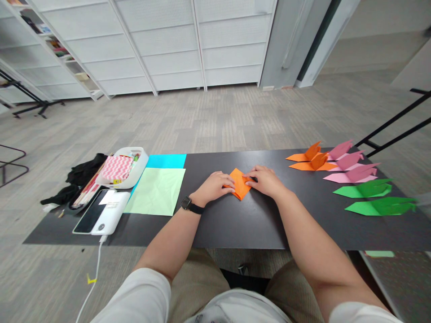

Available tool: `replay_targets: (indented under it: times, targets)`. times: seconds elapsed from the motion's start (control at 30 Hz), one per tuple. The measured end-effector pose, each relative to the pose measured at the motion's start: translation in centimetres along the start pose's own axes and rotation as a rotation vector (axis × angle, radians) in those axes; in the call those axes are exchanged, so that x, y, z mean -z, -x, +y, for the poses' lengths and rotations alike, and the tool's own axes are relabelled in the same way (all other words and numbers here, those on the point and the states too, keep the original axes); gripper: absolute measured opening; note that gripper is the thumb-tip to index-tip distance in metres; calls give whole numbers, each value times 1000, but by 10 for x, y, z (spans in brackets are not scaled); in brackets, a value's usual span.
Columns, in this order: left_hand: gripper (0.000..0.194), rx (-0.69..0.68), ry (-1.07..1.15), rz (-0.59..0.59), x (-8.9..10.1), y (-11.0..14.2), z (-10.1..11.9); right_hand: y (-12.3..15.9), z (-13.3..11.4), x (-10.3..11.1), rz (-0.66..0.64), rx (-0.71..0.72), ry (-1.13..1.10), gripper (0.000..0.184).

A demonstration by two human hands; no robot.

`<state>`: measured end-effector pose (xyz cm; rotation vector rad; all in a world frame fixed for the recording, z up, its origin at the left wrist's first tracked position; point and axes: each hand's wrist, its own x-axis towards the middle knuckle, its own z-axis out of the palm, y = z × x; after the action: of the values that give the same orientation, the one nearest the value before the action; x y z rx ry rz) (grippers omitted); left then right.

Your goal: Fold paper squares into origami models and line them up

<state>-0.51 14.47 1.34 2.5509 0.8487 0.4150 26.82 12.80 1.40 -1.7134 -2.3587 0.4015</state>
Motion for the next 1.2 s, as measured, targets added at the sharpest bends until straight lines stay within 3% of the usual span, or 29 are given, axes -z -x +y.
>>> replay_targets:
  times: [0.13, 0.2, 0.33, 0.53, 0.73, 0.87, 1.0, 1.2]
  targets:
    - [16, -38, 0, 75, -2, -2, 4, -1, 3, 1, 17, 16, -49, 28]
    - [18, -22, 29, 153, -3, -3, 5, -1, 5, 3, 50, 34, -126, 36]
    - [16, 37, 93, 328, -3, -3, 8, 0, 5, 8, 107, 176, -256, 42]
    - [15, 71, 139, 474, -3, -2, 13, 0, -3, 3, 118, 248, -230, 39]
    - [9, 76, 134, 450, -1, -1, 19, -6, -5, -9, 154, 175, -129, 31]
    - [32, 212, -10, 382, -2, -1, 18, -7, -4, -9, 197, 190, -110, 36]
    - [20, 365, -111, 326, -6, -3, 14, -6, -6, -9, 228, 217, -86, 39]
    - [21, 392, -103, 327, -8, -3, 10, -5, -9, -13, 232, 199, -78, 32]
